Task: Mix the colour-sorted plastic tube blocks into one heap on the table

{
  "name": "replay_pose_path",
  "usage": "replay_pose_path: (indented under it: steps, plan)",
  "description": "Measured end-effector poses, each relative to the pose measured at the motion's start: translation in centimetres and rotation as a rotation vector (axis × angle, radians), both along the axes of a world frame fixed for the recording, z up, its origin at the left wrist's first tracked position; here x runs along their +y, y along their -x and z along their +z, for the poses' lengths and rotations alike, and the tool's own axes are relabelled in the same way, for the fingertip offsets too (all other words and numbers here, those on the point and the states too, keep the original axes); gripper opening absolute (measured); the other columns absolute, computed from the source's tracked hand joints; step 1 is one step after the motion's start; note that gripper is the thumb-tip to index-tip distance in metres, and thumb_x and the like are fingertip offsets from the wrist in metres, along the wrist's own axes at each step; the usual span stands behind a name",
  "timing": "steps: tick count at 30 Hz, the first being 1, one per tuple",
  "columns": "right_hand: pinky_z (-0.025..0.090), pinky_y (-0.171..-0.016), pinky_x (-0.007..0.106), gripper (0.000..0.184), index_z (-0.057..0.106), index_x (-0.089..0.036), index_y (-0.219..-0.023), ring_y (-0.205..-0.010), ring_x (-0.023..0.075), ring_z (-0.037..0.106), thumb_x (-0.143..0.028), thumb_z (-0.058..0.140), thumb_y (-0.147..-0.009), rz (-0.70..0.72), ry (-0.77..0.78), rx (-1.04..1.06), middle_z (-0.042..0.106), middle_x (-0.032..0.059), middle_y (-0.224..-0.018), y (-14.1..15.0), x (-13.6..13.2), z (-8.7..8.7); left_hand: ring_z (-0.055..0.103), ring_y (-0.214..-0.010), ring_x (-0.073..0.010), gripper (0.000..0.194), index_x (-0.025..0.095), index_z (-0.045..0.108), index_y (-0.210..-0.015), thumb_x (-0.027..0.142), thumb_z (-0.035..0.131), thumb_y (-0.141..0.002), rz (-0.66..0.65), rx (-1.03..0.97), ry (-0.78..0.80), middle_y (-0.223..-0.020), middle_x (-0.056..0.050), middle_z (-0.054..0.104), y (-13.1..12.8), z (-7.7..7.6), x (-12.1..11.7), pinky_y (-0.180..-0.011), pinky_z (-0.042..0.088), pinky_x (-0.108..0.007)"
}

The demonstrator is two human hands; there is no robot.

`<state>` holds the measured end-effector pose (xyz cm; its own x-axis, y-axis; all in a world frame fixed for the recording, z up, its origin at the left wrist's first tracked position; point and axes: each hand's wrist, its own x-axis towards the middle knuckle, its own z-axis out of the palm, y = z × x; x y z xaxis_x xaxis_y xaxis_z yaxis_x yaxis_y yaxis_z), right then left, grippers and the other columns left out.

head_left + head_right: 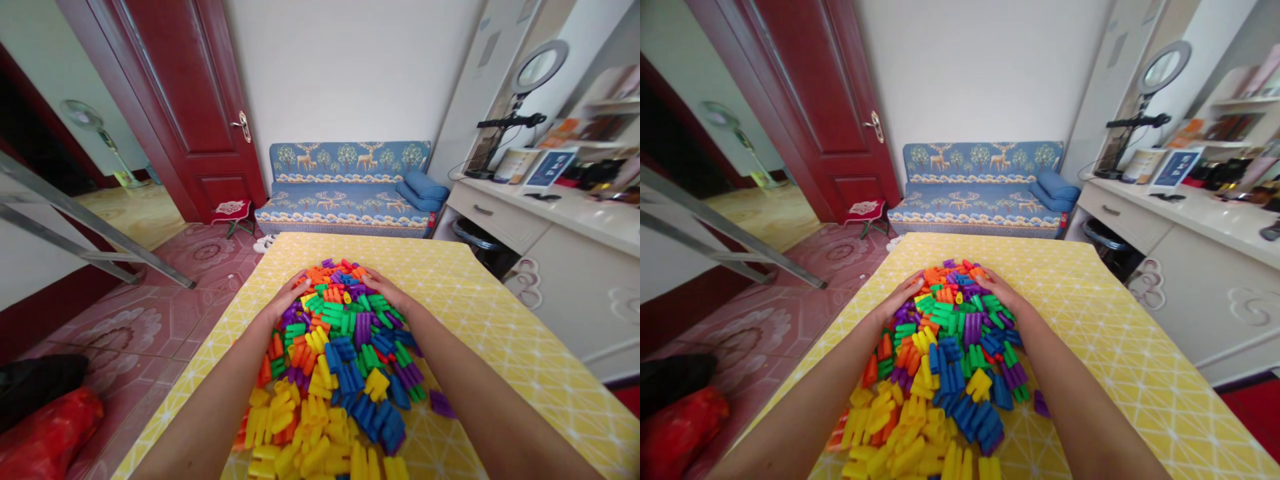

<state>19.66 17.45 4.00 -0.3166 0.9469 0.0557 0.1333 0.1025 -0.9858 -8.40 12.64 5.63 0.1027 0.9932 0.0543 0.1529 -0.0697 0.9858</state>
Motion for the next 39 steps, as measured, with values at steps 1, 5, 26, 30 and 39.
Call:
replay_pose_path:
  steps: [1, 5, 26, 30, 39]
  plan:
    - [0.048, -0.098, 0.041, 0.056, 0.05, -0.022, -0.132, -0.113, 0.0228, 0.062, -0.051, 0.058, -0.084, 0.104, 0.068, 0.092, 0.062, 0.0072, -0.128, 1.1, -0.2, 0.5, 0.054, -0.123, -0.0298, 0.071, 0.024, 0.054, -0.13, 0.062, 0.065, -0.072, -0.02, -0.037, 0.032, -0.133, -0.01, 0.059, -0.3, 0.2, 0.2, -0.104, 0.039, -0.044]
    - [0.047, -0.1, 0.043, 0.056, 0.053, -0.023, -0.13, -0.107, 0.0237, 0.065, -0.046, 0.063, -0.08, 0.29, 0.22, 0.328, 0.066, 0.0066, -0.119, 3.7, -2.0, 2.8, 0.055, -0.121, -0.0304, 0.07, 0.02, 0.055, -0.13, 0.054, 0.071, -0.071, -0.115, -0.066, 0.069, -0.133, -0.011, 0.059, -1.2, 1.6, -0.5, -0.102, 0.041, -0.043]
    - [0.028, -0.108, 0.059, 0.069, 0.023, -0.026, -0.149, -0.142, 0.033, 0.021, -0.058, 0.039, -0.09, -0.425, -0.458, -0.81, 0.028, 0.0112, -0.154, -7.3, -19.1, -5.3, 0.03, -0.14, -0.0334, 0.062, 0.026, 0.046, -0.139, 0.054, 0.054, -0.084, 0.353, 0.81, -0.193, -0.153, -0.013, 0.03, 6.3, -4.5, -15.7, -0.111, 0.029, -0.054]
    - [0.031, -0.108, 0.054, 0.064, 0.039, -0.023, -0.143, -0.138, 0.0315, 0.031, -0.06, 0.032, -0.091, -0.482, -0.43, -0.689, 0.032, 0.012, -0.152, -3.3, -14.9, -4.3, 0.035, -0.137, -0.0283, 0.059, 0.023, 0.049, -0.137, 0.054, 0.048, -0.087, 0.347, 0.691, -0.203, -0.15, -0.013, 0.036, 7.1, -4.7, -12.5, -0.113, 0.028, -0.048]
    - [0.031, -0.11, 0.049, 0.064, 0.047, -0.018, -0.138, -0.136, 0.0282, 0.035, -0.059, 0.029, -0.093, -0.524, -0.436, -0.61, 0.037, 0.014, -0.149, 1.4, -10.4, -5.0, 0.039, -0.135, -0.0241, 0.054, 0.02, 0.056, -0.129, 0.054, 0.045, -0.089, 0.306, 0.319, -0.23, -0.142, -0.009, 0.049, 7.8, -4.4, -8.8, -0.116, 0.022, -0.043]
